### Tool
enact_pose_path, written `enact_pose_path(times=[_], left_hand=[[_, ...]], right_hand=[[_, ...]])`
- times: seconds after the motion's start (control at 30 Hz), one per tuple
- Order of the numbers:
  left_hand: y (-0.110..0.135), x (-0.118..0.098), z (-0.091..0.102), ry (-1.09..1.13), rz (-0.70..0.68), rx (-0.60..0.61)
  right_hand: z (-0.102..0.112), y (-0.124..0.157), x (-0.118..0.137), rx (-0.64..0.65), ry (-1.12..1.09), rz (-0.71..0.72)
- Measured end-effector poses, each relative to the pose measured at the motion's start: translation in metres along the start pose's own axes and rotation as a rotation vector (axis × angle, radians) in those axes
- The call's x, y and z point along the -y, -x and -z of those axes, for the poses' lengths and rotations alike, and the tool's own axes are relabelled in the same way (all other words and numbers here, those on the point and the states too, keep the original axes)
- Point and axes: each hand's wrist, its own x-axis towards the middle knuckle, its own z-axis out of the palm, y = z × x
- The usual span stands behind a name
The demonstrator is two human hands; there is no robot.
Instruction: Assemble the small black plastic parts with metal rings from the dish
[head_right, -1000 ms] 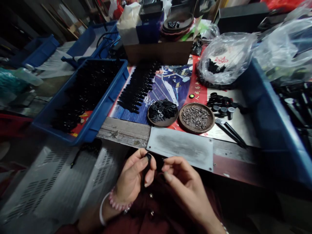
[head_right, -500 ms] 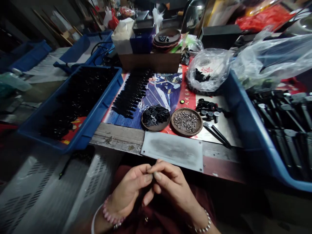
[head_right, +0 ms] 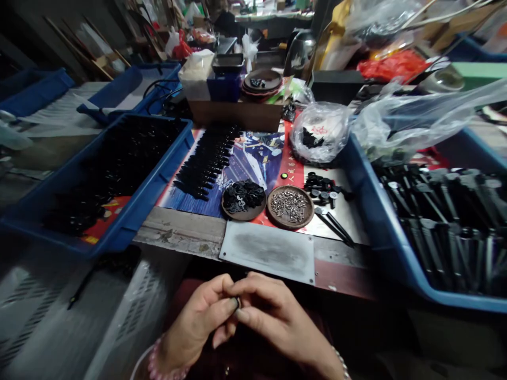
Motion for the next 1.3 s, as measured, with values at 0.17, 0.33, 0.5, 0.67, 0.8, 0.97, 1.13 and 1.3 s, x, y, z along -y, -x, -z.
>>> enact_pose_path(times=[0.17,0.33,0.5,0.67,0.8,0.97,1.13,1.3], left_hand=[[0.002,-0.003,0.005,0.001,-0.030,0.019],[0.006,0.001,0.007,0.035,0.004,0.046],[0.007,0.006,0.009,0.012,0.005,0.044],[0.008,0.007,0.014,0.043,-0.042,-0.011],[0.008,0.009,0.015,0.049,-0.087,-0.037],[0.008,0.005,0.010,0.000,-0.091,-0.081],[0.010,-0.001,0.006,-0.049,-0.106,-0.137],[0.008,-0.003,0.002,-0.096,-0.101,-0.164]], right_hand=[[0.057,-0.009,0.028,-0.551,0.515,0.091],[0.125,-0.032,0.025,-0.751,1.087,0.083],[0.157,-0.066,0.023,-0.565,1.457,-0.088],[0.157,-0.083,0.028,-0.423,1.646,-0.231],[0.159,-0.086,0.027,-0.382,1.677,-0.299],[0.164,-0.087,0.025,-0.445,1.664,-0.356],[0.133,-0.065,0.046,-0.666,1.589,-0.251],[0.052,-0.025,0.057,-0.666,0.644,-0.031]])
